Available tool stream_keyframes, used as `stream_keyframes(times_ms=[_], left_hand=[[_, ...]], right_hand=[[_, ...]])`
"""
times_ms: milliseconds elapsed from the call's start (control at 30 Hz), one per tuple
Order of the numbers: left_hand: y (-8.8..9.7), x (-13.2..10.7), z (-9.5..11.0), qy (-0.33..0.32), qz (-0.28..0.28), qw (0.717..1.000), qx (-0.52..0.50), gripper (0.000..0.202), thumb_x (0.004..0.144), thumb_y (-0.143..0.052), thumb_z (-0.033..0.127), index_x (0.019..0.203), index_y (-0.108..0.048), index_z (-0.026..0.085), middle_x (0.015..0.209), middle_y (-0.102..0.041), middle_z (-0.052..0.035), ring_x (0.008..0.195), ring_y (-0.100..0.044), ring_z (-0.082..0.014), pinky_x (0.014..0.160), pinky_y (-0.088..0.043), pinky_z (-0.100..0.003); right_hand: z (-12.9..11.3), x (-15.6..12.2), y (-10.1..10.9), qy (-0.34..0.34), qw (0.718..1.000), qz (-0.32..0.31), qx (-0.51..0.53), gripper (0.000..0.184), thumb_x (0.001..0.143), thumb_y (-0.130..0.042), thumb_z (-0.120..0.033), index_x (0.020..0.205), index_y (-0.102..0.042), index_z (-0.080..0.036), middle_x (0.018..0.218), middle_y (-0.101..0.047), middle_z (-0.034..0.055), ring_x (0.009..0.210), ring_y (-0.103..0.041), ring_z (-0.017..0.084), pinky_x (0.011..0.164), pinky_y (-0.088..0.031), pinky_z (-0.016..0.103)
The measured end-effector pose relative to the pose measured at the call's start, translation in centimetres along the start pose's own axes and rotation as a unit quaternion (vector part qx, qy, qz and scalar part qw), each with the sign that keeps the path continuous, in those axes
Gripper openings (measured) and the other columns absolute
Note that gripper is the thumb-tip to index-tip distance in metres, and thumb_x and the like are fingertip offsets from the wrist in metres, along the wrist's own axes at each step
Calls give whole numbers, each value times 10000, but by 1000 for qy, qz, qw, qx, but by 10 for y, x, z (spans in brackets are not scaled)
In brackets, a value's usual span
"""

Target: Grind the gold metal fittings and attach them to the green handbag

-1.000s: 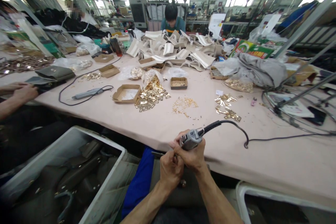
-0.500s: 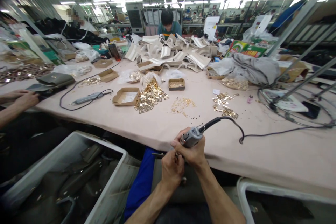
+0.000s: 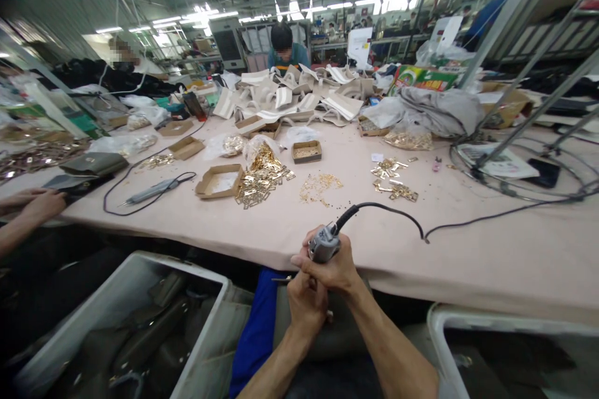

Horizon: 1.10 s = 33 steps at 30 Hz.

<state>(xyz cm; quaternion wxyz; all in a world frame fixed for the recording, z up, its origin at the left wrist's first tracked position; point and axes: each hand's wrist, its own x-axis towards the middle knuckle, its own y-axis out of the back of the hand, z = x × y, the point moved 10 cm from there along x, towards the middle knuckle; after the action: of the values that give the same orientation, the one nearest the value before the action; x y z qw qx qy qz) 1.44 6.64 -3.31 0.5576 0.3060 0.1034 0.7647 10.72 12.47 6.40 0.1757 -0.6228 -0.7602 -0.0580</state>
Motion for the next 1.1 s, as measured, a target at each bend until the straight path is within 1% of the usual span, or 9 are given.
stream_keyframes(times_ms=[67,133,300,433,567,700,867,967,1100], left_hand=[[-1,2,-5,63,-50,994,-69,215,958,-533,268,829,-672,166,580,-640,-39,489,-590,-177,483,-373,-267],[-2,2,-7,112,-87,979,-148,254,981,-508,296,909,-709,159,538,-633,-13,451,-569,-151,482,-381,-245],[-3,0,-19,200,-92,939,-266,273,927,-550,273,1003,-740,92,485,-632,-12,406,-551,-132,455,-402,-215],[-6,0,-25,225,-75,925,-298,263,883,-580,276,937,-746,79,452,-606,-4,369,-504,-117,416,-368,-203],[-4,0,-26,228,-44,933,-276,211,841,-606,270,749,-718,116,415,-565,11,341,-455,-103,386,-318,-195],[-5,-2,-31,250,-30,936,-246,361,849,-613,355,543,-604,165,377,-515,15,328,-445,-106,371,-308,-203],[-12,-4,-43,276,-14,927,-253,414,805,-657,429,492,-546,183,369,-484,28,325,-430,-107,351,-279,-209],[-20,-8,-48,293,-14,907,-301,356,764,-684,382,505,-547,179,347,-448,48,302,-374,-86,341,-242,-202],[-28,-11,-49,304,-29,877,-371,157,717,-662,272,672,-670,123,425,-580,11,292,-382,-79,328,-262,-196]], right_hand=[[0,1,5,2,1000,15,6,344,666,-908,-196,893,-650,-190,706,-679,10,563,-605,146,512,-502,256],[-1,2,9,1,1000,27,10,319,686,-893,-209,883,-643,-189,695,-678,13,553,-607,151,502,-506,263],[-5,5,11,-5,999,35,14,286,715,-865,-224,865,-624,-184,659,-669,15,519,-597,148,475,-504,259],[-9,6,8,0,1000,27,-4,276,708,-870,-228,831,-629,-175,653,-667,22,527,-598,147,493,-510,257],[-7,4,3,-12,1000,1,10,333,661,-916,-234,819,-628,-176,651,-657,11,512,-584,139,484,-496,250],[-7,-3,-5,-5,999,-50,10,375,634,-942,-242,839,-632,-186,702,-662,12,567,-599,148,515,-493,253],[5,-10,-12,-31,993,-111,-29,400,605,-957,-292,820,-636,-188,685,-655,8,556,-555,137,490,-451,243],[11,-7,-2,-36,996,-87,-3,406,611,-953,-312,824,-632,-184,693,-663,17,552,-571,143,478,-454,242],[19,-6,8,-50,995,-61,58,370,690,-904,-302,878,-604,-193,695,-667,10,485,-574,136,433,-454,241]])
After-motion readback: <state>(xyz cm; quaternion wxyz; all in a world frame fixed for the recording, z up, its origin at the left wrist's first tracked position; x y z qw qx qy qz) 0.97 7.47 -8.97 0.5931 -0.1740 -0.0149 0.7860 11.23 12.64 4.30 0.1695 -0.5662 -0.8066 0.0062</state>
